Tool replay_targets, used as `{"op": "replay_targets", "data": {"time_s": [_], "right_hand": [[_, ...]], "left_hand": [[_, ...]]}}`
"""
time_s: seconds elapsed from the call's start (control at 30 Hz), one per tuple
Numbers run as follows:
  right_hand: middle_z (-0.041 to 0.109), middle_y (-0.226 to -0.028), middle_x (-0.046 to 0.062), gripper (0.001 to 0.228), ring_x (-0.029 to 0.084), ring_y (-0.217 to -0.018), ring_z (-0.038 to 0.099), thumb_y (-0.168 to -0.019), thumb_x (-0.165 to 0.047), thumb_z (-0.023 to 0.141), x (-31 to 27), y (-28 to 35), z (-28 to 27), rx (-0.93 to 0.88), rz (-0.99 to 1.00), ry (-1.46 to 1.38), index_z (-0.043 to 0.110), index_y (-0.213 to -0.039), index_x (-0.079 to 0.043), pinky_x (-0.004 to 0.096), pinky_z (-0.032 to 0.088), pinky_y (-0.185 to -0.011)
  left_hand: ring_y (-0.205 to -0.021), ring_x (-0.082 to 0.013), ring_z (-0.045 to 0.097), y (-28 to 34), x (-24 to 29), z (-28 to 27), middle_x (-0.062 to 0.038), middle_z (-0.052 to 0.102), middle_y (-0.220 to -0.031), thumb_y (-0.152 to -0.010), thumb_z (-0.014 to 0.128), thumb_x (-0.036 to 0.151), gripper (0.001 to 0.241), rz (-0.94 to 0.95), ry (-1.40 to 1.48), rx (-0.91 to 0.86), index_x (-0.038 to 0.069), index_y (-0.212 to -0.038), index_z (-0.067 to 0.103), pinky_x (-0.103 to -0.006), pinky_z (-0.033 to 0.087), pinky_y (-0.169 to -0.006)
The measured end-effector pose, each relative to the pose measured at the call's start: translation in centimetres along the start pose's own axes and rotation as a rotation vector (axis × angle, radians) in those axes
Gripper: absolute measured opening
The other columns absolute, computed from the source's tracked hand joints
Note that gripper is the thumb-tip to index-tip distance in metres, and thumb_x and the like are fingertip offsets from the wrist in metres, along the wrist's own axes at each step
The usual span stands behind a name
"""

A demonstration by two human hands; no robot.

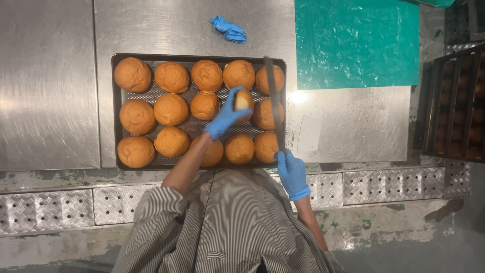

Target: The person slices a cross shape into the top of several bread buns on a metal baking tray using a long knife, handling one bun at a time with blue-gloved hands.

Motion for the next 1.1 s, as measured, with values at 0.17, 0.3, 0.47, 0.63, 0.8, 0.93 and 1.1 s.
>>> {"op": "replay_targets", "data": {"time_s": [0.17,0.3,0.47,0.63,0.8,0.93,1.1], "right_hand": [[0.064,-0.061,0.017,0.021,0.031,-0.052,0.066,-0.103,-0.017,0.054,-0.8,-0.5,0.6,0.038,0.053,0.018,0.069,-0.101,-0.002,0.042,0.048,-0.052],[0.068,-0.069,0.017,0.017,0.032,-0.060,0.070,-0.102,-0.014,0.057,-4.7,-1.0,1.3,0.053,-0.108,-0.024,0.069,-0.102,-0.002,0.042,0.052,-0.054],[0.072,-0.076,0.015,0.014,0.030,-0.062,0.072,-0.101,-0.009,0.057,-9.3,-0.9,1.4,0.039,-0.222,-0.107,0.067,-0.102,0.000,0.039,0.054,-0.055],[0.071,-0.076,0.014,0.012,0.029,-0.061,0.071,-0.101,-0.007,0.057,-11.0,-0.5,1.8,0.029,-0.297,-0.080,0.067,-0.100,0.000,0.038,0.054,-0.057],[0.068,-0.069,0.015,0.014,0.031,-0.057,0.068,-0.099,-0.010,0.061,-9.6,0.5,2.9,0.009,-0.314,0.055,0.066,-0.101,0.003,0.040,0.052,-0.053],[0.063,-0.059,0.015,0.017,0.031,-0.050,0.065,-0.099,-0.012,0.060,-7.9,2.6,4.4,-0.208,-0.244,0.044,0.065,-0.104,0.004,0.041,0.050,-0.049],[0.067,-0.075,0.018,0.014,0.029,-0.057,0.065,-0.105,-0.009,0.053,-11.4,1.2,3.8,-0.030,-0.604,0.223,0.062,-0.105,0.002,0.040,0.048,-0.053]], "left_hand": [[-0.139,-0.0343,0.053,2.4,1.1,-0.2,-0.017,0.048,-0.155,-0.092,0.069,0.059,0.092,-0.433,1.559,-0.018,0.007,-0.159,0.034,-0.0534,0.053,-0.111],[-0.141,-0.0336,0.055,3.4,9.1,-1.6,-0.015,0.047,-0.158,-0.093,0.066,0.061,0.092,-0.185,1.650,-0.275,0.009,-0.160,0.032,-0.0533,0.053,-0.106],[-0.142,-0.0308,0.052,3.9,6.5,-2.4,-0.013,0.046,-0.158,-0.091,0.066,0.065,0.095,-0.333,1.521,-0.018,0.012,-0.161,0.032,-0.0524,0.050,-0.115],[-0.144,-0.0303,0.051,4.4,6.3,-2.4,-0.012,0.048,-0.158,-0.092,0.067,0.063,0.092,-0.348,1.572,0.036,0.012,-0.161,0.035,-0.0519,0.048,-0.117],[-0.145,-0.0295,0.049,3.7,11.8,-4.3,-0.010,0.046,-0.160,-0.093,0.066,0.061,0.089,-0.249,1.635,0.013,0.012,-0.161,0.036,-0.0564,0.047,-0.117],[-0.139,-0.0387,0.053,3.1,15.4,-8.0,-0.015,0.047,-0.155,-0.094,0.062,0.060,0.080,-0.075,1.587,-0.002,0.017,-0.155,0.035,-0.0617,0.049,-0.109],[-0.141,-0.0340,0.054,4.4,12.7,-5.5,-0.016,0.049,-0.158,-0.095,0.062,0.055,0.083,-0.259,1.566,0.092,0.009,-0.159,0.037,-0.0545,0.048,-0.116]]}}
Point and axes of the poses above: each hand's wrist, its own y-axis away from the middle knuckle, its own z-axis out of the palm, x = y × z, the point moved 10 cm from there along -y, towards the middle knuckle
